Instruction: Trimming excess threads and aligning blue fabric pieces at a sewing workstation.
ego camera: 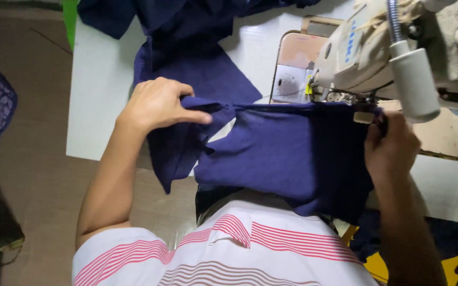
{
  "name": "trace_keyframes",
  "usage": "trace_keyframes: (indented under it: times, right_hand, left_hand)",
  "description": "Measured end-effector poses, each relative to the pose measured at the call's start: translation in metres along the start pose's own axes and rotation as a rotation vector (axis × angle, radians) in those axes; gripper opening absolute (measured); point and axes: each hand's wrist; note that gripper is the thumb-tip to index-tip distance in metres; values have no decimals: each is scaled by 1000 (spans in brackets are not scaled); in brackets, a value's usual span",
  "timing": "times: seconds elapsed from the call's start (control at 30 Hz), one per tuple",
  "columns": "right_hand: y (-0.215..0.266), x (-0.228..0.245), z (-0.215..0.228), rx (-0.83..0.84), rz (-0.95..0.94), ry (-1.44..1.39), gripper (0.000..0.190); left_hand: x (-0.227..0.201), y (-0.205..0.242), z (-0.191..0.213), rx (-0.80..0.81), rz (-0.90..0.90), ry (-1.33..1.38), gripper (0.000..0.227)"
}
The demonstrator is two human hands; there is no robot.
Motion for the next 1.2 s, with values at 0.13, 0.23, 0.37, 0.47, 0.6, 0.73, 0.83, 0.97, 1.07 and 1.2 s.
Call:
trace_keyframes:
  times: [0.13,0.23,0.37,0.47,0.6,0.73,0.83,0.97,1.07,1.2]
  right_hand:
    - [-19,25,7,58,13,163,36]
    - [-22,52,26,93,-55,235,38]
    - [-2,85,44,73,14,-30,19]
    - [8,111,27,442,-370,-470,23]
    - [19,139,15,755,-688,-1220,30]
    - [0,190,17,976,-866,-1512,47]
    - [-12,211,-1,1046,-1038,-1808,49]
    - [-23,217,-13,1049,-1031,-1905,40]
    - [-26,222,-17,1016,-1042,-1962,39]
    - [-33,229,-11,904,-1008,-1924,34]
  left_hand:
    - [13,-23,-32,-173,-388,70,43]
    - [7,-26,-36,-211,-451,235,17]
    - [-9,-17,-27,-148,-419,270,22]
    - [-12,-21,-28,-124,-365,285,26]
    - [-9,-16,-29,-103,-419,472,20]
    - [-15,-5,-16,-100,-445,511,24]
    - [-13,1,-20,-131,-519,564,18]
    - [-8,3,-23,-267,-653,522,14]
    - [-9,6,-26,-291,-690,514,14]
    - [-11,14,-26,-361,-704,449,11]
Point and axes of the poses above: each hand's wrist, its own y-axis away from the middle knuckle, its own z-axis out of the back of the hand, x = y × z, and after that the axes turned 5 degrees about -y, right-handed
